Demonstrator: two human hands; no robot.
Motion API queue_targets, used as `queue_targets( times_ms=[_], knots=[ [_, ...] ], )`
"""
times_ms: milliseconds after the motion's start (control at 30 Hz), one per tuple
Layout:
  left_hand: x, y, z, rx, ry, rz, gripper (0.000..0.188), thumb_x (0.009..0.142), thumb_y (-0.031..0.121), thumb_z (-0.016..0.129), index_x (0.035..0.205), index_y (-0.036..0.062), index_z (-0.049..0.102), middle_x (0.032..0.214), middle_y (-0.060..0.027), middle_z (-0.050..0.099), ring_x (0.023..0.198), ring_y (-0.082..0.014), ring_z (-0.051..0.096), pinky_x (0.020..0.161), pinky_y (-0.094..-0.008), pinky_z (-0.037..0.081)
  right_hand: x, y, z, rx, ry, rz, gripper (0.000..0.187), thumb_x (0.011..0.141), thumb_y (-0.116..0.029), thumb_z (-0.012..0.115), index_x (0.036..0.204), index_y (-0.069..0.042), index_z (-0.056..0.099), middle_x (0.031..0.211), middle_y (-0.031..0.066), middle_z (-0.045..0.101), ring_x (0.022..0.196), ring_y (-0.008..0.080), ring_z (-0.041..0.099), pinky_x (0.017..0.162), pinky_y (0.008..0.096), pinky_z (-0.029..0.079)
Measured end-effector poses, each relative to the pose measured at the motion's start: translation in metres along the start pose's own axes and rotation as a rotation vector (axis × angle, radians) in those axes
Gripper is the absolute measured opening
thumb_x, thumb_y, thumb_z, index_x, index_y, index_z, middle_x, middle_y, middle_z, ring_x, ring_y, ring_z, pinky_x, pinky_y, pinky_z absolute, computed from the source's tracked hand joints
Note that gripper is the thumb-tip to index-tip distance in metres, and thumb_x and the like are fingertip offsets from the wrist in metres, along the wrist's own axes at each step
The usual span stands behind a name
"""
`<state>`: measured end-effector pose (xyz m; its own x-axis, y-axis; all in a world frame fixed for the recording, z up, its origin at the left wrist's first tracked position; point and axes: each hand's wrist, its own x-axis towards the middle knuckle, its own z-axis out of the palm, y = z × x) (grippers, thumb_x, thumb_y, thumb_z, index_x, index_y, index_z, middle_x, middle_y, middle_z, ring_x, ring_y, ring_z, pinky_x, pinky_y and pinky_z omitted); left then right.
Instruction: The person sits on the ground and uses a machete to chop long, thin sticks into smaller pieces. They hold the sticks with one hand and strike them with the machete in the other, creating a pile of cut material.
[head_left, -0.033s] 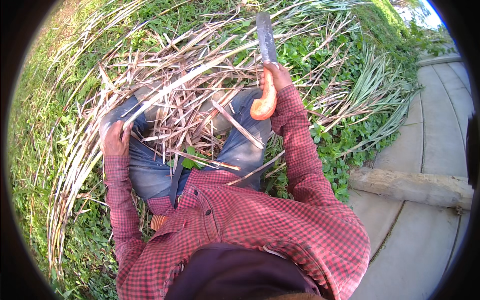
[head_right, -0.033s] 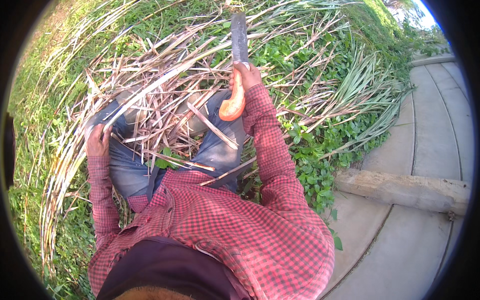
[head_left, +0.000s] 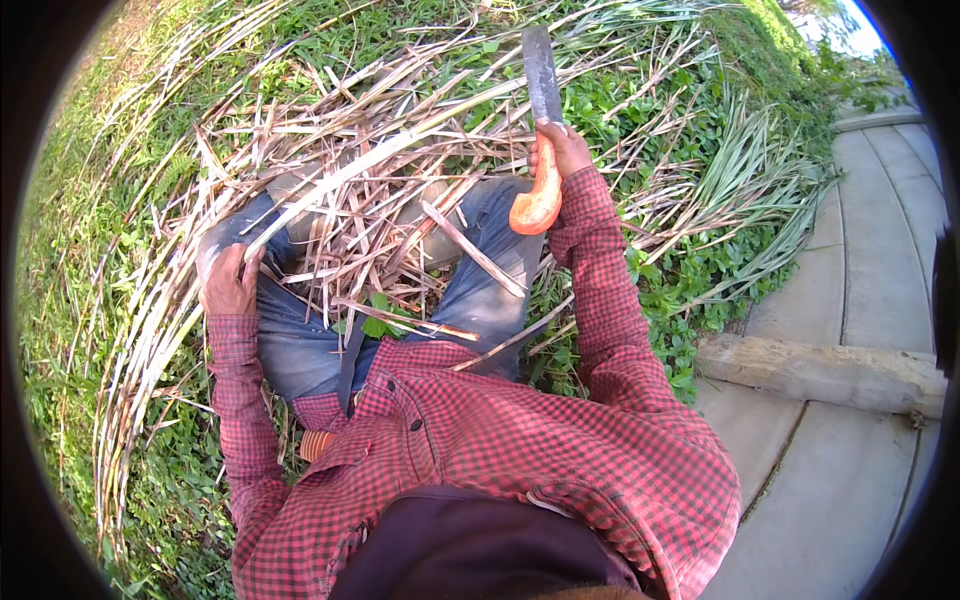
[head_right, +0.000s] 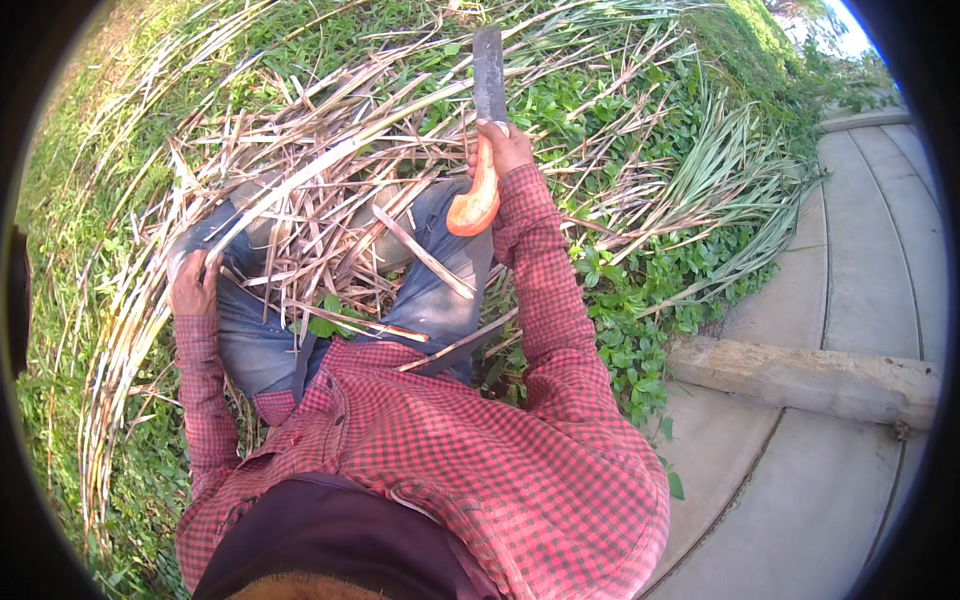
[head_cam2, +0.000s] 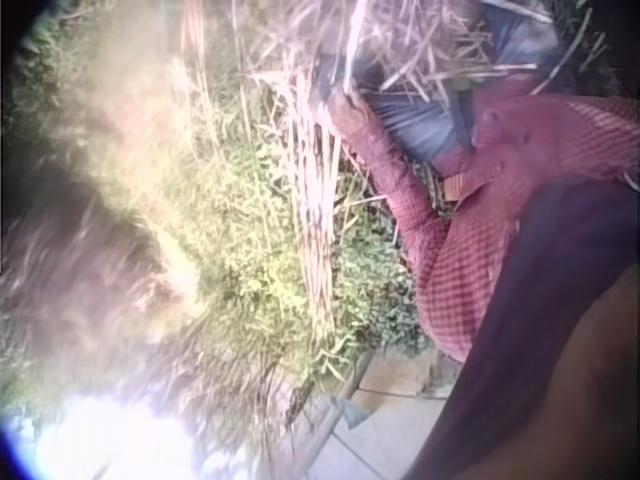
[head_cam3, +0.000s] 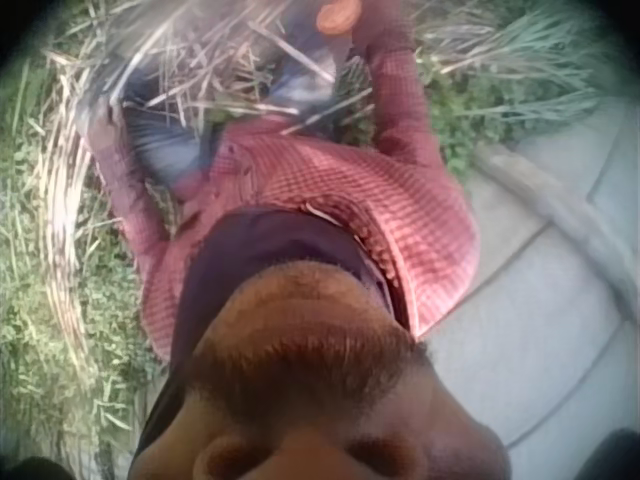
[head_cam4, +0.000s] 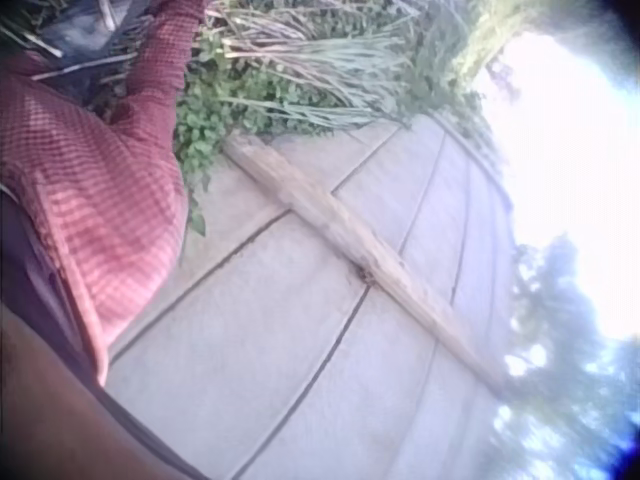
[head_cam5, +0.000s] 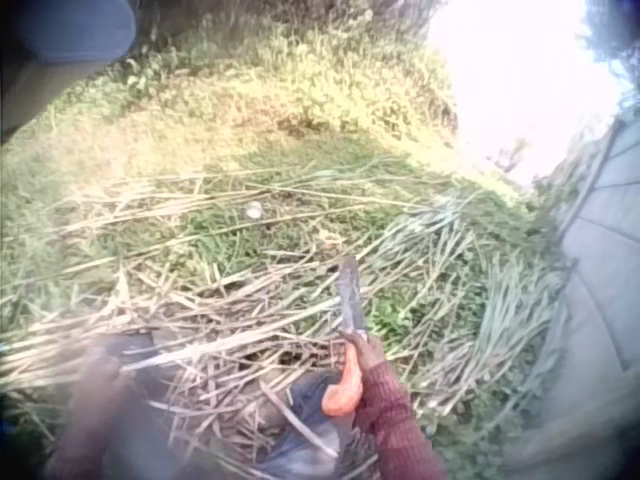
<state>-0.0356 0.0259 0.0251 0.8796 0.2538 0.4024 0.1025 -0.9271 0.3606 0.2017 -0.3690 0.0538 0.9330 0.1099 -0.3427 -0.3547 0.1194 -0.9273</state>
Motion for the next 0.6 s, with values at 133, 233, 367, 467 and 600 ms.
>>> queue_targets(
  times_ms=[133,233,367,467,600],
  knots=[
    [-0.006,0.006,-0.005,0.119,0.039,0.010,0.026,0.081,0.034,0.055,0.088,0.0090,0.056,0.076,-0.0091,0.055,0.069,-0.0271,0.055,0.057,-0.0356,0.043,-0.001,-0.012,-0.020,0.020,0.009,0.039,0.026,0.077,-0.020,0.061,0.088,-0.003,0.046,0.061,0.0093,0.052,0.045,0.0190,0.052,0.038,0.0323,0.045],
    [-0.006,0.016,-0.012,0.170,0.081,0.044,0.022,0.078,0.029,0.060,0.089,0.0102,0.057,0.076,-0.0066,0.055,0.066,-0.0246,0.054,0.056,-0.0342,0.042,0.004,-0.009,-0.026,0.050,0.004,0.060,0.025,0.078,-0.021,0.060,0.087,-0.003,0.046,0.061,0.0093,0.051,0.047,0.0188,0.052,0.040,0.0325,0.045],
    [-0.013,0.012,-0.008,0.277,0.176,0.154,0.023,0.073,0.025,0.064,0.090,0.0106,0.058,0.074,-0.0036,0.054,0.065,-0.0221,0.053,0.056,-0.0332,0.042,0.000,0.001,-0.026,0.049,0.018,0.130,0.026,0.079,-0.023,0.059,0.088,-0.002,0.046,0.062,0.0094,0.052,0.046,0.0183,0.052,0.040,0.0313,0.046],
    [-0.021,0.012,-0.001,0.366,0.175,0.127,0.025,0.072,0.027,0.065,0.091,0.0113,0.059,0.072,-0.0025,0.053,0.067,-0.0208,0.052,0.058,-0.0331,0.042,-0.033,0.013,0.002,-0.080,-0.123,0.236,0.031,0.079,-0.026,0.060,0.094,-0.003,0.046,0.063,0.0076,0.052,0.047,0.0161,0.053,0.040,0.0299,0.047],
    [-0.031,0.019,0.010,0.253,0.078,0.060,0.024,0.073,0.025,0.064,0.092,0.0112,0.059,0.075,-0.0034,0.053,0.070,-0.0220,0.052,0.060,-0.0346,0.041,-0.067,0.028,0.026,-0.113,-0.399,0.377,0.035,0.079,-0.028,0.060,0.099,-0.005,0.045,0.063,0.0065,0.053,0.047,0.0143,0.053,0.040,0.0281,0.047]
  ],
)
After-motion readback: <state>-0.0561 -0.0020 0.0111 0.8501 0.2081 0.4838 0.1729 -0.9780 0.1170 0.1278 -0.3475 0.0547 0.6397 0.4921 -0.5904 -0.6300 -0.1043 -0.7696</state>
